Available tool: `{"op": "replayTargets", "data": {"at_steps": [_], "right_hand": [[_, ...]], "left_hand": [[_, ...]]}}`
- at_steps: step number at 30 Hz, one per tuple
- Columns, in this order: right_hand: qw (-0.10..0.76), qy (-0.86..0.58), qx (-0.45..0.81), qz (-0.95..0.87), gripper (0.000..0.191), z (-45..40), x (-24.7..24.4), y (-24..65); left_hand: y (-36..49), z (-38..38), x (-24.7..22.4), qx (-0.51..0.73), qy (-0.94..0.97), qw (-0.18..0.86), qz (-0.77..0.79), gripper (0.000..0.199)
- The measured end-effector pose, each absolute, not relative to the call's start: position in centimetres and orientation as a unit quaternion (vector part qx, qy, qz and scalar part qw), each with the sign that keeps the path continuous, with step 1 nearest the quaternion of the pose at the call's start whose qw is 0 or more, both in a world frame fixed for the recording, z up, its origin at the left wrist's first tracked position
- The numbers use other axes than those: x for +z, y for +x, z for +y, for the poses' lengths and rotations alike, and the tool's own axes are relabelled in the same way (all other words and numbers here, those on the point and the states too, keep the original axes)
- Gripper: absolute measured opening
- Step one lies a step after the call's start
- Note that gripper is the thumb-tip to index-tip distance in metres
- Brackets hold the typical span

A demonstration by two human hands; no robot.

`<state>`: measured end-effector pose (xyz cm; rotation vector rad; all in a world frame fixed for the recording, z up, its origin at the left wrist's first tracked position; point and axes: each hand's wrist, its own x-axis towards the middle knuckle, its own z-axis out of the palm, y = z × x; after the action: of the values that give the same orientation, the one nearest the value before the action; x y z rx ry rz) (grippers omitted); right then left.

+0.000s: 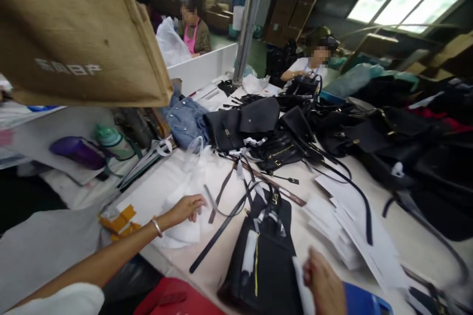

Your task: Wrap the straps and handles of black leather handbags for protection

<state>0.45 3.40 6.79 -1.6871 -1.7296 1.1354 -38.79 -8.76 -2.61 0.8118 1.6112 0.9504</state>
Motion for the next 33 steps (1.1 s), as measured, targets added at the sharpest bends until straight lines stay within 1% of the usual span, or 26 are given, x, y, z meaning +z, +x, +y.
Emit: {"op": "replayTargets", "data": {"at_steps": [2,3,4,5,7,8,9,11,12,15,19,22,27,30,33], "right_hand": [[0.169,-0.529,0.495,-0.668,0.045,2.5,6.0,-8.1],[0.151,-0.484,0.515,-0.691,0.042,2.1,5.3,-12.1],[0.151,-0.452,0.522,-0.707,0.035,1.7,4.4,-15.7],[0.143,-0.424,0.535,-0.717,0.032,1.3,3.4,-18.8],[0.104,-0.402,0.553,-0.722,0.046,0.5,1.2,-23.4],[0.083,-0.402,0.561,-0.719,0.047,0.2,0.3,-24.9],[0.064,-0.407,0.568,-0.713,0.042,-0.1,-0.5,-26.0],[0.045,-0.418,0.575,-0.702,0.022,-0.4,-1.6,-27.1],[0.046,-0.423,0.575,-0.699,0.018,-0.4,-1.9,-27.4],[0.062,-0.436,0.561,-0.701,0.024,-0.2,-2.2,-27.4],[0.061,-0.434,0.535,-0.722,0.034,0.0,-2.3,-26.9],[0.060,-0.426,0.501,-0.751,0.041,-0.1,-2.3,-26.6],[0.044,-0.421,0.464,-0.778,0.045,-0.1,-2.3,-26.9],[0.019,-0.403,0.490,-0.773,0.045,0.1,-2.6,-27.0],[-0.006,-0.375,0.518,-0.769,0.041,0.7,-2.9,-26.2]], "left_hand": [[-39.3,-8.4,-2.8,0.402,0.344,0.529,0.664,0.034],[-39.6,-8.3,-2.7,0.405,0.351,0.528,0.659,0.033],[-39.9,-8.4,-2.6,0.407,0.360,0.526,0.654,0.031],[-40.2,-8.5,-2.4,0.408,0.371,0.523,0.649,0.029],[-40.8,-8.8,-1.9,0.407,0.399,0.513,0.642,0.024],[-41.1,-8.9,-1.6,0.405,0.412,0.511,0.637,0.022],[-41.4,-9.0,-1.4,0.404,0.420,0.509,0.634,0.020],[-41.8,-9.1,-1.2,0.406,0.421,0.510,0.630,0.018],[-42.0,-9.0,-1.2,0.409,0.414,0.516,0.628,0.018],[-42.4,-8.9,-1.4,0.421,0.380,0.548,0.615,0.020],[-42.6,-8.7,-1.9,0.444,0.340,0.585,0.588,0.030],[-42.4,-8.3,-1.9,0.446,0.312,0.608,0.578,0.028],[-42.0,-8.4,-1.8,0.448,0.297,0.605,0.587,0.018],[-41.8,-8.9,-2.5,0.450,0.296,0.584,0.607,0.015],[-41.9,-9.4,-3.8,0.457,0.274,0.576,0.620,0.019]]}}
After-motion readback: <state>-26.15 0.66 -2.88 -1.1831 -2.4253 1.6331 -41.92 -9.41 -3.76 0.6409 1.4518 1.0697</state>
